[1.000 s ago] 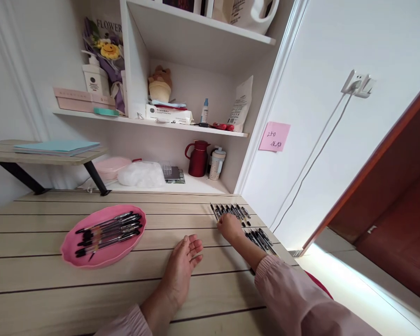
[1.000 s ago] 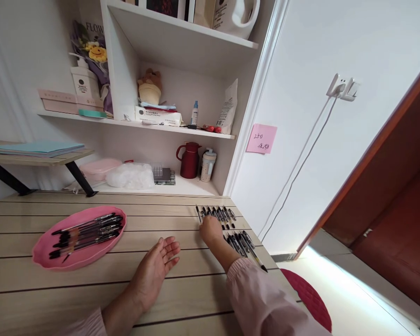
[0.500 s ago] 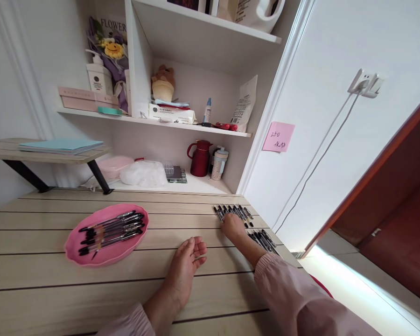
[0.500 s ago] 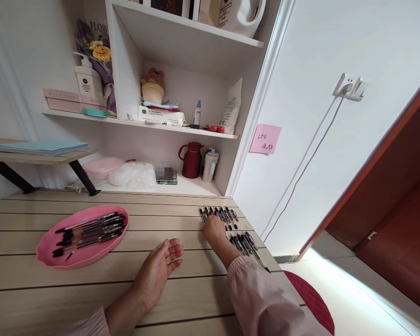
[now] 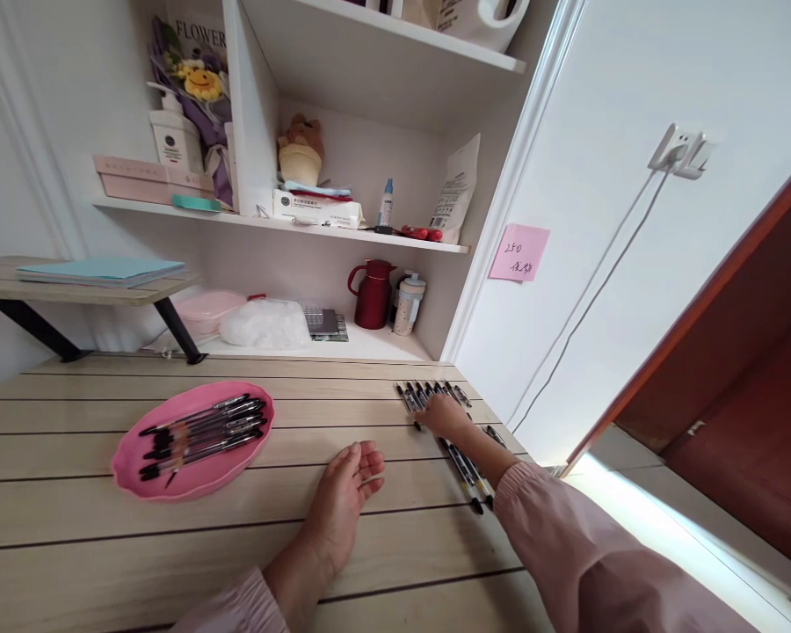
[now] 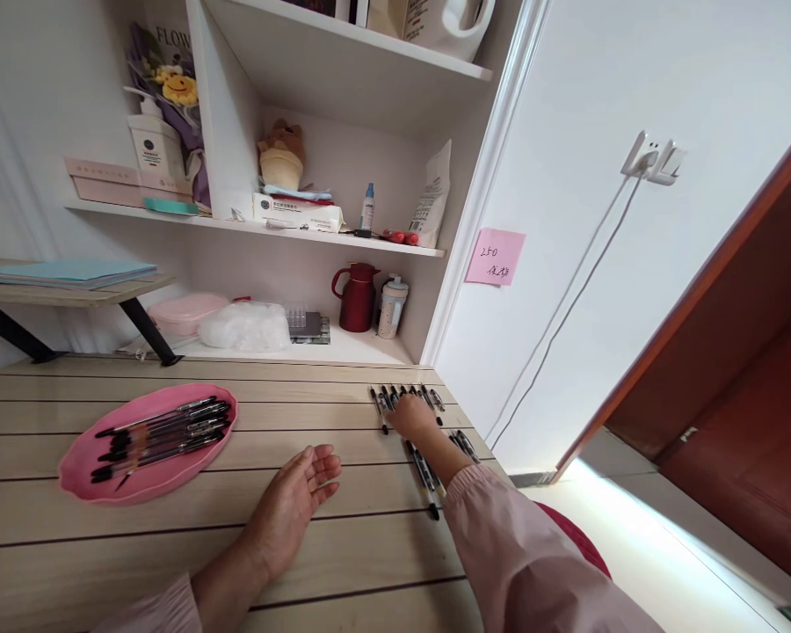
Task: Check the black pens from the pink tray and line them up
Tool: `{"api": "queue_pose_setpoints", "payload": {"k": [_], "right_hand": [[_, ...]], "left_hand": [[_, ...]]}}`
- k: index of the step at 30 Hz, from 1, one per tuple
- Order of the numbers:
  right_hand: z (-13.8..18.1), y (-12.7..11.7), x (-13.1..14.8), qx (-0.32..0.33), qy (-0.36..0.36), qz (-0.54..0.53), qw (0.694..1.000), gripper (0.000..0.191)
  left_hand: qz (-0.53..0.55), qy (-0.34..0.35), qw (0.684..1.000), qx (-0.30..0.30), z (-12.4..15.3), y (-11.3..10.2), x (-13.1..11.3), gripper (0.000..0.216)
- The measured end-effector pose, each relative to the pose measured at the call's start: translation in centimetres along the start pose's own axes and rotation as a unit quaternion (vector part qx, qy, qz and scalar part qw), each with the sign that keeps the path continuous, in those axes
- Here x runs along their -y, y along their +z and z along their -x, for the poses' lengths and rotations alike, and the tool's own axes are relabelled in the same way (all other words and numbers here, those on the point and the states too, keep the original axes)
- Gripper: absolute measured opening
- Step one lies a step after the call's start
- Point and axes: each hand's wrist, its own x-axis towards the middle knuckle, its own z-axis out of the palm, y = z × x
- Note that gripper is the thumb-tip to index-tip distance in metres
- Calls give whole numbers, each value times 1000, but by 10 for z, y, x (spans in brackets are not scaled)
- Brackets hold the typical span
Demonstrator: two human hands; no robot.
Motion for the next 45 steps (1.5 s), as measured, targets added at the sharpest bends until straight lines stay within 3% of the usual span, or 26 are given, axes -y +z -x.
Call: {"api": "queue_pose_setpoints", "payload": {"k": [6,18,23,29,34,38,40,41,43,45], "right_hand": [[5,18,10,23,1,7,1000,25],[-1,18,14,27,19,14,999,32],[2,8,12,17,19,12,1000,30],[8,-22,-2,-13,14,13,1000,27],[40,-34,-2,-21,-23,6,1000,28],[94,-17,17,8,-98,-12,995,25],[121,-4,31,20,-178,-34,983,28],[132,3,37,26,-193,-51,980,27],[147,14,49,28,-205,-96,974,26],[152,20,56,17,-221,-139,965,25]], "left_hand": [[0,0,1000,4,-2,-1,1,32],[-1,5,1000,9,-1,-2,1,32],[0,7,1000,13,-3,-3,2,32],[-4,7,1000,16,-4,-4,2,31],[-22,13,1000,16,-1,-4,2,33],[-141,67,988,-1,-7,-3,-15,36],[-267,135,954,-33,-12,-8,-38,31],[-343,182,920,-53,-14,-13,-54,27],[-529,249,804,-107,-15,-29,-89,20],[-685,201,673,-197,-11,-49,-123,8]]}}
